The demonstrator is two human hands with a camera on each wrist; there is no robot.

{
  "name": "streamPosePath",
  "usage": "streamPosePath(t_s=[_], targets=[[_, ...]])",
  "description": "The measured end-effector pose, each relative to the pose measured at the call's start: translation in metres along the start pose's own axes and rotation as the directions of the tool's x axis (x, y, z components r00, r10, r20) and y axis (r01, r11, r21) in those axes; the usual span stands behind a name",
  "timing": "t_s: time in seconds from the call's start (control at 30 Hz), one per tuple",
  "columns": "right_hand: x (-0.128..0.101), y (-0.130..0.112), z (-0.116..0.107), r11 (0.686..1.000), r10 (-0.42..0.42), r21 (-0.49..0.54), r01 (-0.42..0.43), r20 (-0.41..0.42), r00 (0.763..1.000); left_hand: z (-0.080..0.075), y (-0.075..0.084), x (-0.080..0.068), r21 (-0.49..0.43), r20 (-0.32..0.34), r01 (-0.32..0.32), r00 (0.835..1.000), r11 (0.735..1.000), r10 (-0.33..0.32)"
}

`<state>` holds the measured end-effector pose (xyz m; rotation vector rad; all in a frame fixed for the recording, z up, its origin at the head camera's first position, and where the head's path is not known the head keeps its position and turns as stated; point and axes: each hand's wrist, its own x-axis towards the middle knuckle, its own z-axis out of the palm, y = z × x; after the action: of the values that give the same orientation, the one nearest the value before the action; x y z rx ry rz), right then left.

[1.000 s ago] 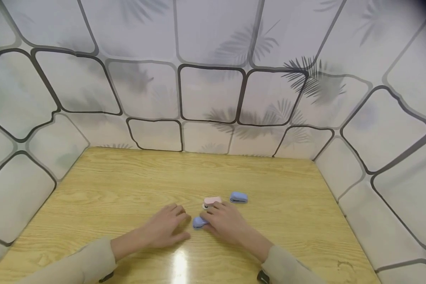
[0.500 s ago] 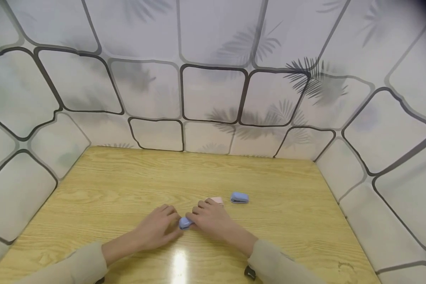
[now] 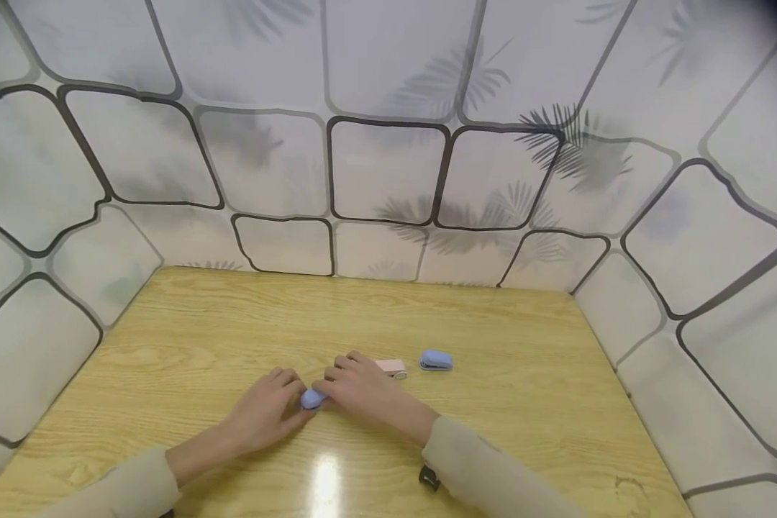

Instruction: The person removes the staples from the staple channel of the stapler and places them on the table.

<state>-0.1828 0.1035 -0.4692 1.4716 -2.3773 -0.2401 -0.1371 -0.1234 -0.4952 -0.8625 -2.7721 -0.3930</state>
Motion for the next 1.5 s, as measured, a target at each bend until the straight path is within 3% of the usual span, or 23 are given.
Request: streamPosePath(t_s=[0.33,0.53,0.83,1.17,1.5], targets=[[0.027,0.002,0.005,0.998,-0.059,-0.003,0.059,0.011,0.998,-0.006,-0.014,-0.010,0.004,-0.066,0.034,0.997,0.999,-0.033],[0.039,0.003,0.005,0.997,-0.066,0.031,0.064,0.082,0.994,-0.006,-0.019,-0.014,0.019,-0.053,0.083,0.995,0.996,-0.082],[0.046,-0.003,0.006,0.995,-0.039,-0.081,0.052,0.154,0.987,-0.006,-0.017,-0.014,0.010,-0.029,0.160,0.987,0.987,-0.160],[0.052,-0.007,0.008,0.990,-0.054,-0.121,0.068,0.111,0.992,-0.007,-0.017,-0.015,0.038,-0.075,0.141,0.988,0.989,-0.138],[0.054,-0.007,0.011,0.994,-0.039,-0.099,0.052,0.126,0.991,-0.005,-0.017,-0.015,0.040,-0.060,0.162,0.985,0.986,-0.159]])
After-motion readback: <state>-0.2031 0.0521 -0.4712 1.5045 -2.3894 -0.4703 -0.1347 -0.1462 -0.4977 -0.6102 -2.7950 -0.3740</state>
